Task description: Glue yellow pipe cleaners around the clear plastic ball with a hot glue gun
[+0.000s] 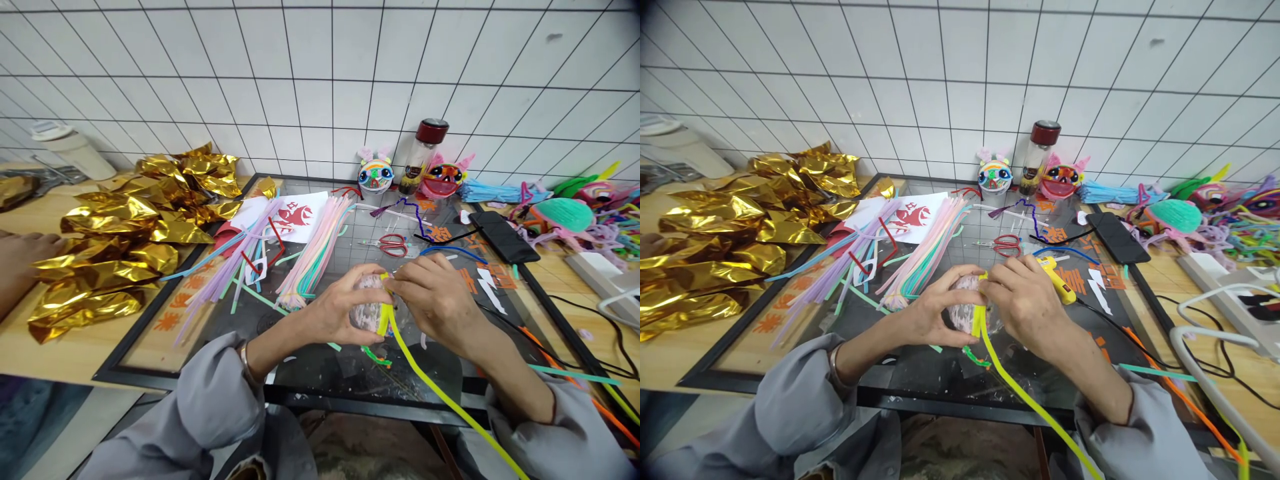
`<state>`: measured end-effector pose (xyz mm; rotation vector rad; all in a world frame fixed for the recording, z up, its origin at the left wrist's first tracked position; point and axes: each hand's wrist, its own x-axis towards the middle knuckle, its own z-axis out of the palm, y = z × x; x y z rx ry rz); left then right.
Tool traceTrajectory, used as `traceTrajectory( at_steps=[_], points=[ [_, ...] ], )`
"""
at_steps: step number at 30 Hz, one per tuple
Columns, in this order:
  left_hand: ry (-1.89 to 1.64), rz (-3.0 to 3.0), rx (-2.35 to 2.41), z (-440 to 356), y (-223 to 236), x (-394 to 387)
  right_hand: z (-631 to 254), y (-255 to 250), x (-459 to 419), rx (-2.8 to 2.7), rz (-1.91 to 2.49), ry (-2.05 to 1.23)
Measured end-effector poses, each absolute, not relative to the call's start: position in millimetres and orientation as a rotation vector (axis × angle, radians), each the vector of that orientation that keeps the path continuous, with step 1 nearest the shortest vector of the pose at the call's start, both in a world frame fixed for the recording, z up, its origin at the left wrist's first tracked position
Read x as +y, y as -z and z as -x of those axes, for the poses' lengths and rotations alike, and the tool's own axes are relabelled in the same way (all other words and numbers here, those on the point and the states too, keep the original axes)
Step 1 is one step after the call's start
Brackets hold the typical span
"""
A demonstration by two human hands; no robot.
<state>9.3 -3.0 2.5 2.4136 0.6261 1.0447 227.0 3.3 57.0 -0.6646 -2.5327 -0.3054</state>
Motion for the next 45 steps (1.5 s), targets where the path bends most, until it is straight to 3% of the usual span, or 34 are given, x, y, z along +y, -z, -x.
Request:
traceTrajectory(
  at_steps=[11,24,33,45],
  points=[
    [-1.097,-2.371,0.596,-9,-2,0,-238,-40,14,-2.218,0.789,-0.164],
    [-1.089,-2.404,0.606,-10,-2,-1,-229,-35,5,-2.264,0.730,-0.076],
    [-1.070,-2.422,0.601,-10,-3,-3,-235,-38,7,-2.108,0.781,-0.514],
    [-1.064,-2.425,0.607,-10,-1,-5,-224,-46,2,-2.266,0.928,-0.232]
  ],
)
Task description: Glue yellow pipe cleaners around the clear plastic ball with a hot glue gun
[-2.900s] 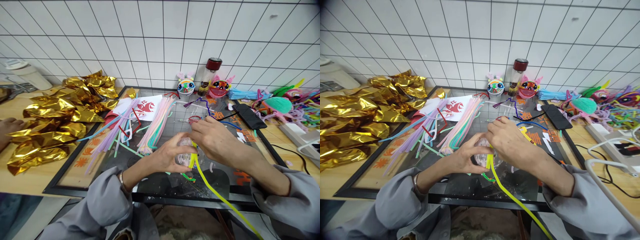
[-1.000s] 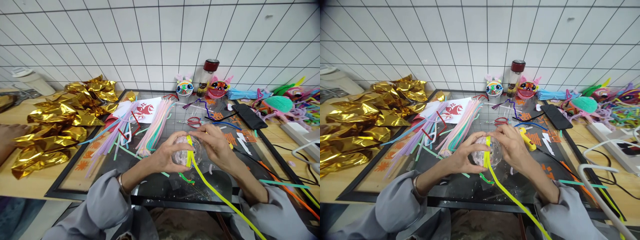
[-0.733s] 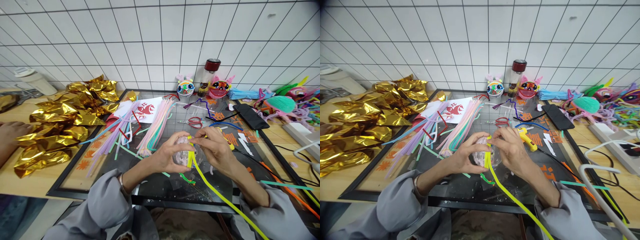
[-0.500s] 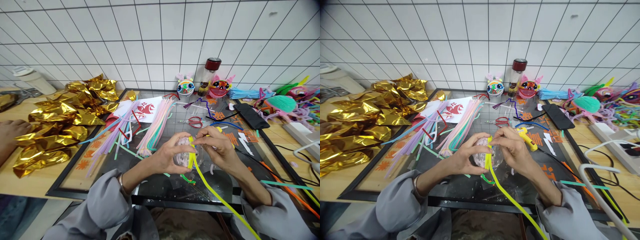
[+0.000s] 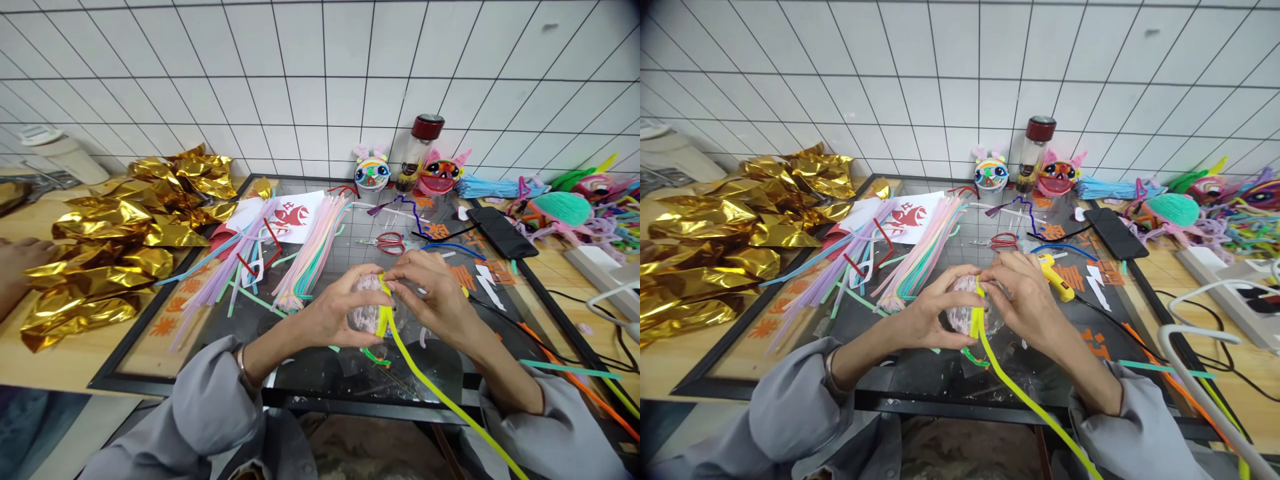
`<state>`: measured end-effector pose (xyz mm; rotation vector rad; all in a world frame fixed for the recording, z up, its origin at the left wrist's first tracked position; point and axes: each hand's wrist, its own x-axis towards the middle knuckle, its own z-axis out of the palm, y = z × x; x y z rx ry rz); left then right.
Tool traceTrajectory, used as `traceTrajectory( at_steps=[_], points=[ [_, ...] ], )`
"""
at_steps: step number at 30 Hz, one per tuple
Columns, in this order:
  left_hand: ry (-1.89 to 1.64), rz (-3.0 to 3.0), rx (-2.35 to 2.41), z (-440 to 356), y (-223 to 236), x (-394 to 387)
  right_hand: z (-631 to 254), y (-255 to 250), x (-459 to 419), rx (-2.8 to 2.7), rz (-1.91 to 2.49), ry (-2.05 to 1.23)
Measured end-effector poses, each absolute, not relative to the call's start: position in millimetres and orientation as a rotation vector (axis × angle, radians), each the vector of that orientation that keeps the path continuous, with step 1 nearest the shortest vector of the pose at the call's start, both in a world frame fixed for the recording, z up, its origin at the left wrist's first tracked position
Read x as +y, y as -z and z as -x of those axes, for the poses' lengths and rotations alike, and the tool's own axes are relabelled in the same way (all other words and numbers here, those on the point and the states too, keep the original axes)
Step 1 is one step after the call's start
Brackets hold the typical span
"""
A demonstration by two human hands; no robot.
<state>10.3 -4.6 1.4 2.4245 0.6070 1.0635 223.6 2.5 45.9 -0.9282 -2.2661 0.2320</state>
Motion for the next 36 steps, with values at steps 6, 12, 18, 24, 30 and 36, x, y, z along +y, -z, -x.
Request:
traceTrajectory(
  at_steps=[6,12,18,24,30,36],
  points=[
    [-1.041,-2.437,0.623,-10,-1,-5,-218,-55,0,-2.368,0.955,-0.103],
    [-1.019,-2.426,0.655,-10,-1,-5,-216,-53,3,-2.467,0.843,0.221],
    [-1.033,-2.425,0.642,-11,-3,-5,-215,-53,3,-2.413,0.749,0.065],
    [-1.055,-2.429,0.602,-11,-5,-4,-220,-58,2,-2.146,0.942,-0.230],
    [-1.058,-2.394,0.609,-10,-5,-3,-245,-44,19,-1.930,1.249,-0.075],
    [-1.108,-2.365,0.600,-10,-1,-2,-278,-23,42,-1.785,1.456,0.121]
  ],
)
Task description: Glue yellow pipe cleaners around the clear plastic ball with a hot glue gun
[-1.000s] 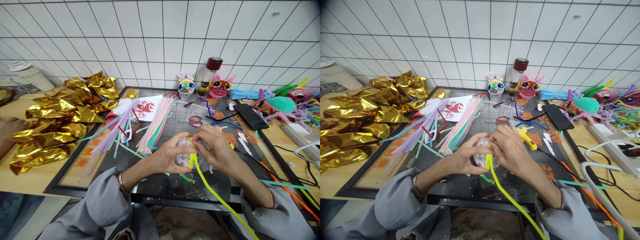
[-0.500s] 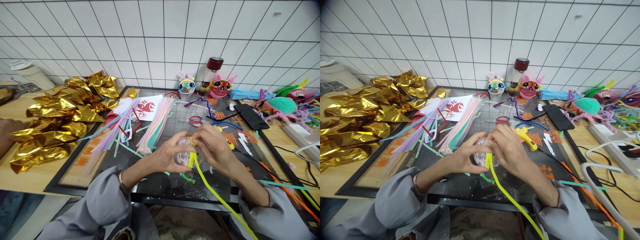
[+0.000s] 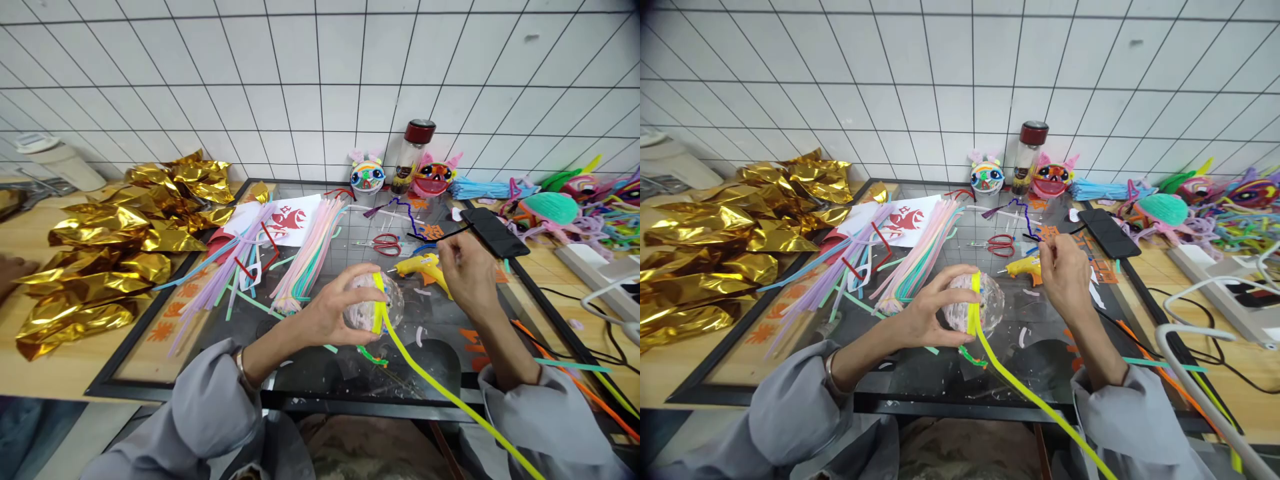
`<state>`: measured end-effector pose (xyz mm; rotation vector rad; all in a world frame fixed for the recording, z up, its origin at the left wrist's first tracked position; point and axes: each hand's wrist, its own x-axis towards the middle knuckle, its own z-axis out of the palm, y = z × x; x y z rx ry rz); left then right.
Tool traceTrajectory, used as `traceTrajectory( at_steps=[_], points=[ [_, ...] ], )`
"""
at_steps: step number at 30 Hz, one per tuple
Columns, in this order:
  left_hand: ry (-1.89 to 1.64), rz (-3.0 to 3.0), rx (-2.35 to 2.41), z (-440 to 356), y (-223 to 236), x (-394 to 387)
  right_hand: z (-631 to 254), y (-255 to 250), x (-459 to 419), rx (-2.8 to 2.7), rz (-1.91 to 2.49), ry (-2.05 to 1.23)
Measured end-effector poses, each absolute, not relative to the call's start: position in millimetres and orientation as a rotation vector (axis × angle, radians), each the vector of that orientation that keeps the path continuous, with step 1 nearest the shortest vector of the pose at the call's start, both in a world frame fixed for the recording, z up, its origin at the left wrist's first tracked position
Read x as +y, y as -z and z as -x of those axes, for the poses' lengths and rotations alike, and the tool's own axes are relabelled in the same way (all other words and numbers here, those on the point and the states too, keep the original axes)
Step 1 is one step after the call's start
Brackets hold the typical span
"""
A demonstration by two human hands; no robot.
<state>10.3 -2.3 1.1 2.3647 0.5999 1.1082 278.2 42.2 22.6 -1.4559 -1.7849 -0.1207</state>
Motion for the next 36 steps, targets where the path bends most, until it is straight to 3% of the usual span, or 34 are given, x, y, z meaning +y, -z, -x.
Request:
traceTrajectory(
  at_steps=[9,25,36],
  points=[
    [-1.127,-2.366,0.597,-11,-3,0,-262,-13,33,-1.924,1.246,0.124],
    [-1.103,-2.481,0.588,-13,0,-8,-245,-28,14,-2.011,0.820,-0.395],
    [-1.073,-2.519,0.565,-12,-3,-10,-238,-30,1,-2.213,0.682,-0.257]
  ],
)
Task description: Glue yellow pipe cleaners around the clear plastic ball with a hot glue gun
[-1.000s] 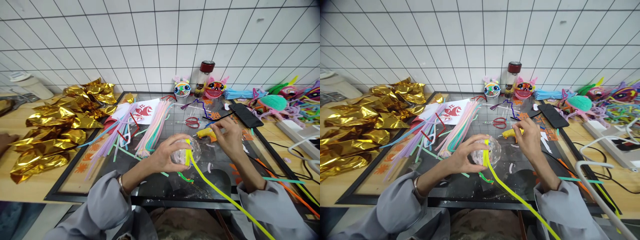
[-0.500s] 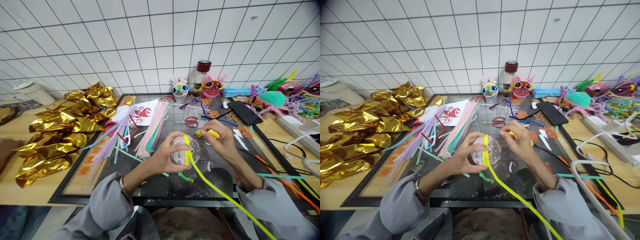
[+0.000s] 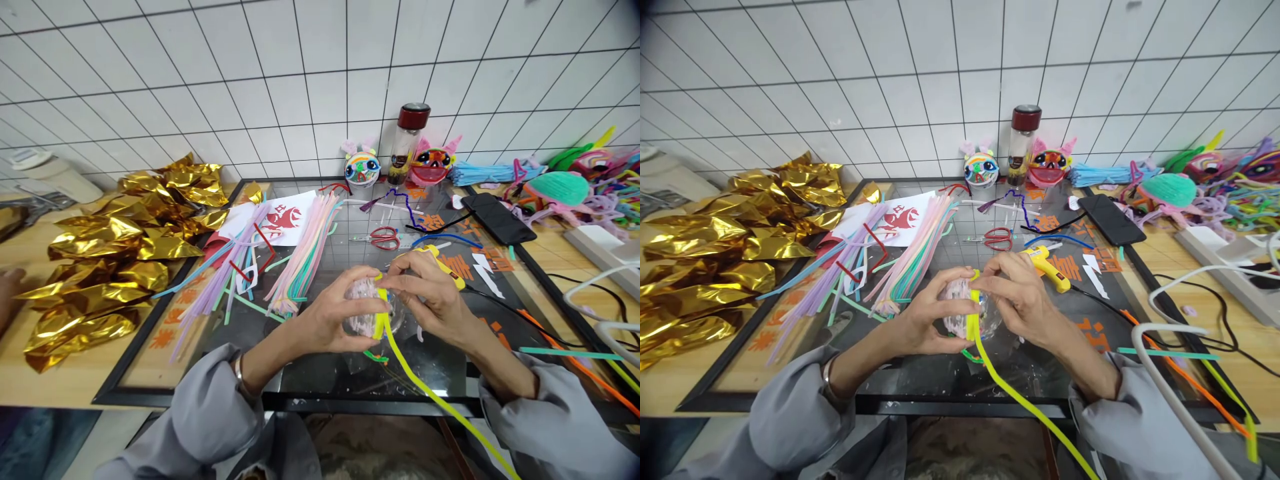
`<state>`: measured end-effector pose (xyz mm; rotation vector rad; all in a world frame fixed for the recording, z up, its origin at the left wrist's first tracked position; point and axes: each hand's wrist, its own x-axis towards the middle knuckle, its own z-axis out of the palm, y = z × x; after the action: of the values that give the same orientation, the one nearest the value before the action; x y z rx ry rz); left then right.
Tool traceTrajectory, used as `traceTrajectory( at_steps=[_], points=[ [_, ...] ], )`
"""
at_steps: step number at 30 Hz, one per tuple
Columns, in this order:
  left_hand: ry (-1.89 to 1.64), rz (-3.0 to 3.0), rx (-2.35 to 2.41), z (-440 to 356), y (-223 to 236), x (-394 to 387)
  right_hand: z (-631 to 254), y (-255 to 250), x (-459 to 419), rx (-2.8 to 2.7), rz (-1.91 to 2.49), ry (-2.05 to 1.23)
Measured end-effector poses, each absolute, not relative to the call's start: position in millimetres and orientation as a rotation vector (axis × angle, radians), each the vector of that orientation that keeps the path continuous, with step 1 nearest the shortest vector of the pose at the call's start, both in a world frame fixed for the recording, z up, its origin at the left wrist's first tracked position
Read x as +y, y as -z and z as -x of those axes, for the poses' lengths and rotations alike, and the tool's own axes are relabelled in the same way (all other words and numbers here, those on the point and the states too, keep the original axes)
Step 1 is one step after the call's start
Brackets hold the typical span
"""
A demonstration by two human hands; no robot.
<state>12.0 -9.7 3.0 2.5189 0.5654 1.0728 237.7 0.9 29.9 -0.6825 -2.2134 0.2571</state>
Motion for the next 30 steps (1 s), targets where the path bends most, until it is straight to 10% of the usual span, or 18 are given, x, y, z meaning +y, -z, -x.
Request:
traceTrajectory(
  at_steps=[30],
  points=[
    [-1.157,-1.514,1.073,-11,-2,18,-232,-10,27,-1.885,0.946,-0.517]
  ],
)
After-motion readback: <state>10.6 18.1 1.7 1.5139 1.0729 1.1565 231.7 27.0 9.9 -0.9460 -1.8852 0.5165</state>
